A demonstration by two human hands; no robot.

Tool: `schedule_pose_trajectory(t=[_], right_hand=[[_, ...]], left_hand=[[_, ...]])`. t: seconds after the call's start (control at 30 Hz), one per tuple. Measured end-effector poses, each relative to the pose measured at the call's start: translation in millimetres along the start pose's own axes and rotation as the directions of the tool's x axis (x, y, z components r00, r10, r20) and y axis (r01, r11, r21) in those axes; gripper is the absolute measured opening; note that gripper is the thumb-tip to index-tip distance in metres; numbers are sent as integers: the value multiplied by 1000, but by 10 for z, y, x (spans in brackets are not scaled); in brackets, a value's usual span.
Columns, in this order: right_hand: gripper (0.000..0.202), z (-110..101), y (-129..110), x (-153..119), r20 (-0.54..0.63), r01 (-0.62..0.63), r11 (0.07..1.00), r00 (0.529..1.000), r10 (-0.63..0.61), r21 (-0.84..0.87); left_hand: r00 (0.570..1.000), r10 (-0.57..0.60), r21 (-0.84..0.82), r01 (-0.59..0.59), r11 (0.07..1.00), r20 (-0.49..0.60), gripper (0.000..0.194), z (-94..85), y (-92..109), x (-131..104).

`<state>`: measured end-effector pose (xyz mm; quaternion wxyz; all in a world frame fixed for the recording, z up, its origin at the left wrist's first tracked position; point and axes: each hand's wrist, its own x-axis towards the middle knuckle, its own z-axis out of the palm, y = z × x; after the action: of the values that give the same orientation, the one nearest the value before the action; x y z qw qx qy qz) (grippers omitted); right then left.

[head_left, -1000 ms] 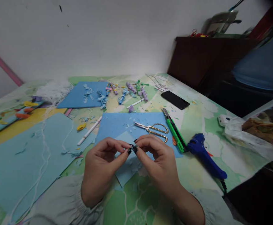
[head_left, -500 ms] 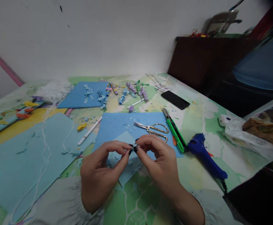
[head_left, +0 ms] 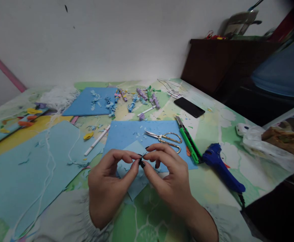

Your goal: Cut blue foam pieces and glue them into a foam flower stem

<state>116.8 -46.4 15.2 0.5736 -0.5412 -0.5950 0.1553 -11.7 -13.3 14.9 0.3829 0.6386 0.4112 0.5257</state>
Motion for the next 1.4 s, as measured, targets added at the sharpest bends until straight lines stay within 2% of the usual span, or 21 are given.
schedule_pose_trajectory(t=[0.3, 0.47, 0.77, 1.07, 1.23, 1.4], right_hand=[[10, 1, 4, -7, -22, 22, 1000, 1000, -22, -11], [10, -5, -5, 1, -10, -9, 1000, 1000, 9, -11], [12, -12, 7, 43, 34, -111, 992, 993, 110, 54], [12, -12, 11, 32, 63, -148, 986, 988, 143, 78], [13, -32, 16, 42, 73, -148, 982, 987, 140, 115], [11, -36, 44, 35, 36, -194, 971, 981, 191, 138]], left_hand=[[998, 55, -12, -54, 998, 18, 17, -2, -36, 37], [999, 41, -34, -40, 999, 32, 17, -7, -32, 30], [991, -120, -164, 127, 978, 52, 18, -4, -12, 68], [979, -189, -236, 200, 951, 72, 19, 10, 21, 109], [958, -276, -283, 288, 915, 84, 20, -8, -38, 134], [908, -403, -394, 415, 820, 117, 23, -25, -107, 168]])
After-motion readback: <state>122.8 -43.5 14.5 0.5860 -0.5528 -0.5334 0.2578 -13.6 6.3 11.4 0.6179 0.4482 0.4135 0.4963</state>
